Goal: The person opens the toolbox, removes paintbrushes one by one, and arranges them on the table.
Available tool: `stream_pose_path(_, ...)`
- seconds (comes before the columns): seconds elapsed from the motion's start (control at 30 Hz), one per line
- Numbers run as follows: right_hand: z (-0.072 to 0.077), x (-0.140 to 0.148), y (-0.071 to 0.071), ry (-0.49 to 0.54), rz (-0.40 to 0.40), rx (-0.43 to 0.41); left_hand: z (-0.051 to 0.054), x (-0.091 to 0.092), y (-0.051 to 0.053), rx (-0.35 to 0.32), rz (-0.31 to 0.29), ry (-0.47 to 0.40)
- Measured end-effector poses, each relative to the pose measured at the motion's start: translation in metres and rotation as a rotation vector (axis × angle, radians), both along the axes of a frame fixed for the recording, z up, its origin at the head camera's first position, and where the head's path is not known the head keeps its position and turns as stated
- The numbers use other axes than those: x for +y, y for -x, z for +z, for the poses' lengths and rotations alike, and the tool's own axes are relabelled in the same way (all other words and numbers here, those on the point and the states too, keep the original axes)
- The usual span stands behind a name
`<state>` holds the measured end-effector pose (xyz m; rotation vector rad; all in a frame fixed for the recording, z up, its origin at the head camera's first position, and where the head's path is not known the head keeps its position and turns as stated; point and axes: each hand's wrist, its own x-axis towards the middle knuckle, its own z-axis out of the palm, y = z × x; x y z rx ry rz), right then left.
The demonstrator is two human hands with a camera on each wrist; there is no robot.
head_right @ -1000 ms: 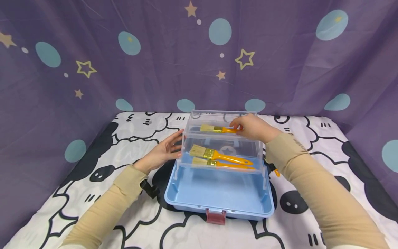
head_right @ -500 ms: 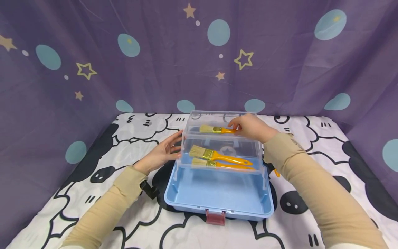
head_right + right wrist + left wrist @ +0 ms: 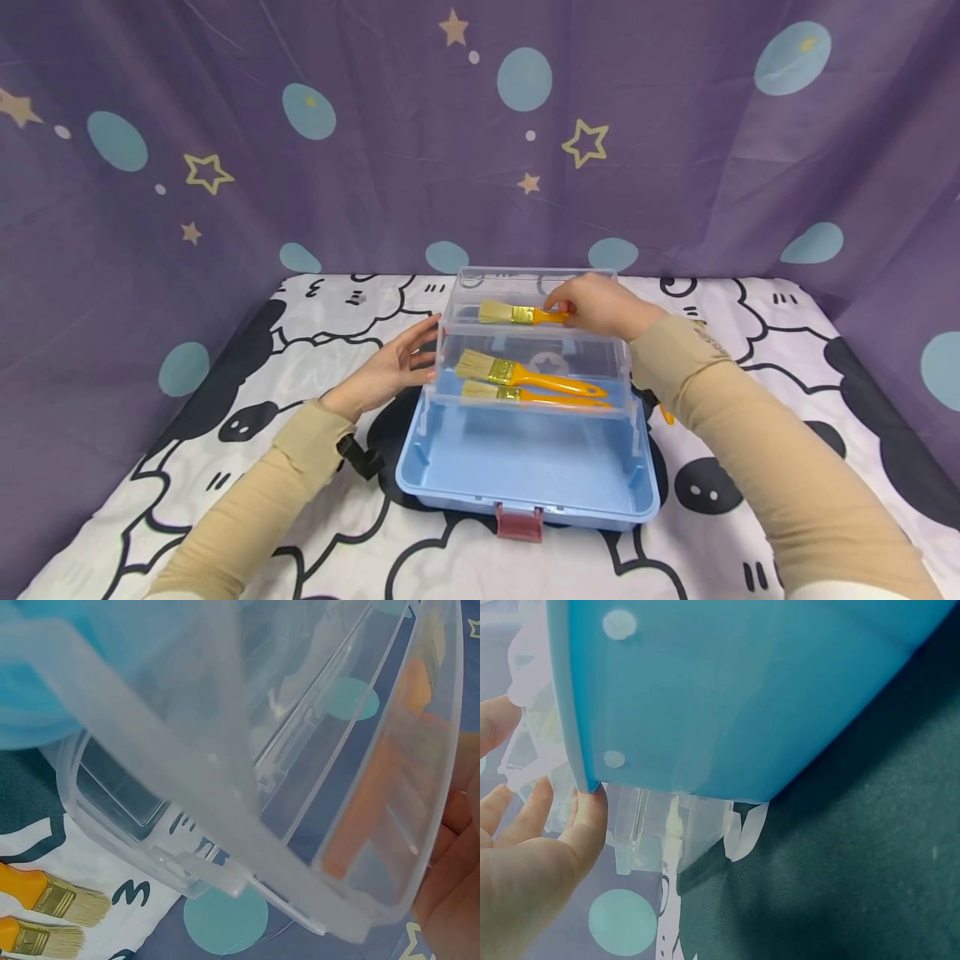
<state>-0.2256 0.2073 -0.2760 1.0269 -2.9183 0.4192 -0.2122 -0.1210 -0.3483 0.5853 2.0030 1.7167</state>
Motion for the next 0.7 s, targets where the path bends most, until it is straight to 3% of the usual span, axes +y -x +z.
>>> stream_pose_path(0.5,0.0053,0.0019,0.0036,0.001,0.049,-0.079,0.0013,-0.0005,-0.0004,0.004,-0.001,0.012)
stream_pose_path(0.7,0.0072,0.0021,0.0035,0.012,0.021,-0.136,0.0018,-0.0006,-0.0009,0.006,-0.002,0.017)
